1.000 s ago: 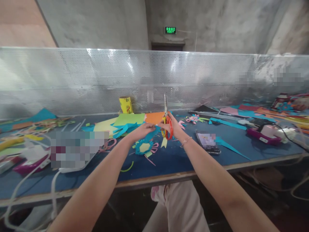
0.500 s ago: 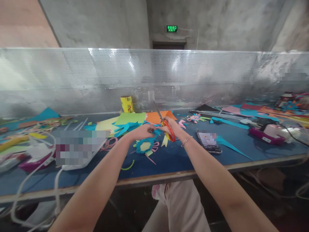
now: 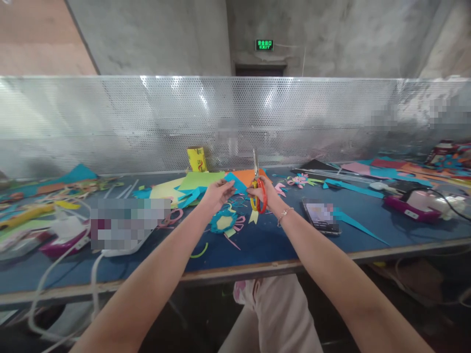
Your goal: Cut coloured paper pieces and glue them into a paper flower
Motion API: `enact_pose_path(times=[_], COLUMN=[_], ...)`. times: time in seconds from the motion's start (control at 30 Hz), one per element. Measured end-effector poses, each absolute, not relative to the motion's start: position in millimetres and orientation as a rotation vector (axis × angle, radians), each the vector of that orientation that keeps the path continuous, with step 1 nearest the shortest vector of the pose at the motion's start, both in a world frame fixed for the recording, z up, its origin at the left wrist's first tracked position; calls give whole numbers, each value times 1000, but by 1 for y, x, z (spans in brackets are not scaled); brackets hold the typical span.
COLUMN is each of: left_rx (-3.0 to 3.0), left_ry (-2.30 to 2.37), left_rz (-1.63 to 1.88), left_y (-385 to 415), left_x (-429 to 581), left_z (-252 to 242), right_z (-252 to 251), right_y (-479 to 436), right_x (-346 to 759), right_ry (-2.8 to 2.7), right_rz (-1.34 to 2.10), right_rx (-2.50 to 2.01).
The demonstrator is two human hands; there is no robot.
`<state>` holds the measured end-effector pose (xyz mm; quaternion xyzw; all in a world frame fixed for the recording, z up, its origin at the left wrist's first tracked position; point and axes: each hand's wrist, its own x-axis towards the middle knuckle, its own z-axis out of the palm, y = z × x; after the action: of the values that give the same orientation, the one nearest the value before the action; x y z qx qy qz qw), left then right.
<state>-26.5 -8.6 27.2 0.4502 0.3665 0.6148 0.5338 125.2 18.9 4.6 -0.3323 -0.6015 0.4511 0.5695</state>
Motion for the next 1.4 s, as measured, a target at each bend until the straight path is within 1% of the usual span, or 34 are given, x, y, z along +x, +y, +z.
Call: enact_pose_path(times=[0.17,0.53,0.67,0.9,1.27,1.4], left_rx=[1137,927,1023,1276,1355,1417], left_ry=[874,870,842,882,887,946], left_rz=[1368,1420,1468,1446,1437,1379], left_y=[-11,-5,-11,-13,-9,-8], left_x=[-15,-16,-15,-12,-11,-14], left_z=[17,18,20,17,12,13], right_z=[1,8,9,14,13,19], right_y=[19,1,-2,-1,2,-1], right_x=[120,116,114,116,121,130], right_ry=[-1347,-1374,-1339,-1245,-1322,-1415], right_rz=[1080,1111,1153,1085,982,1064], right_rx=[-702,-673,-693,-683,-724,-758])
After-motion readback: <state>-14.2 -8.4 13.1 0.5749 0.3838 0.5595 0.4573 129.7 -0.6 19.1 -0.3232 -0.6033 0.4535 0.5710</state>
